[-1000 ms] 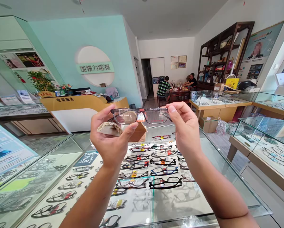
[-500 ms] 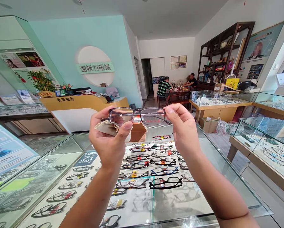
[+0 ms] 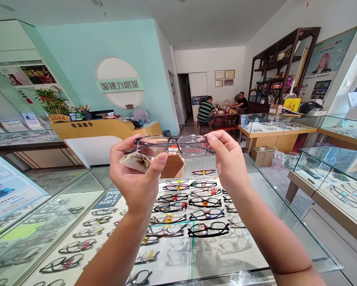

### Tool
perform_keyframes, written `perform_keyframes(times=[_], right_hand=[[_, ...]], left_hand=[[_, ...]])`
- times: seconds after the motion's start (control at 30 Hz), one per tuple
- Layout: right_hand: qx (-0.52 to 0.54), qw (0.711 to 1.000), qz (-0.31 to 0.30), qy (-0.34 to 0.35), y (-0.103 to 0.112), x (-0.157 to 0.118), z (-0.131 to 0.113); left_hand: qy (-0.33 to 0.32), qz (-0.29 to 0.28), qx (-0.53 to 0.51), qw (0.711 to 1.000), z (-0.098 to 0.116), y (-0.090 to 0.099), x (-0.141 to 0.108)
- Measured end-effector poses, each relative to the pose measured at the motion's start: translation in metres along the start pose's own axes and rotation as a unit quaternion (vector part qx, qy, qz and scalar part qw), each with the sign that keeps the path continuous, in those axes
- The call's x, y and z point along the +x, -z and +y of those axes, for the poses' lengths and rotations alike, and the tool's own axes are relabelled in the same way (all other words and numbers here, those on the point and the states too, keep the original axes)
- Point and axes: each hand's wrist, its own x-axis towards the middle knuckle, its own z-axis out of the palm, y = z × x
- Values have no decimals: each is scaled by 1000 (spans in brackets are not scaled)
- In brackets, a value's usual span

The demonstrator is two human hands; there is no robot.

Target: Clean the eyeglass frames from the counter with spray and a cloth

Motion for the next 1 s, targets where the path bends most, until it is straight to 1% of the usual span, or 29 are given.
perform_keyframes(times=[0.1,0.17,0.27,0.4,0.6,0.67,0.7,0.77,0.83,0.9,1.0], right_hand=[[-5,1000,-3,-7,2,3,4],[-19,1000,-4,-5,4,4,4],[-39,999,-8,5,4,2,1],[-40,999,-15,16,3,-2,-2],[-32,999,-15,13,1,-3,-3],[-21,1000,-17,13,1,-3,-4],[-18,1000,-18,14,1,-4,-4],[-22,999,-25,24,2,-5,-4],[-44,997,-42,43,3,-6,-3],[-82,991,-63,81,2,-7,-1],[-155,970,-87,164,-2,-9,2]], left_hand=[[-14,10,17,1000,2,-1,-1],[-2,9,21,1000,1,-1,-1],[47,-8,8,999,-4,1,1],[117,-35,-19,992,-11,6,3],[146,-44,-38,988,-12,9,4],[167,-54,-51,983,-13,9,5],[188,-59,-65,978,-13,8,7],[249,-69,-108,960,-14,7,10],[322,-91,-164,928,-13,5,12],[390,-134,-218,885,-12,3,14],[469,-215,-272,812,-10,1,13]])
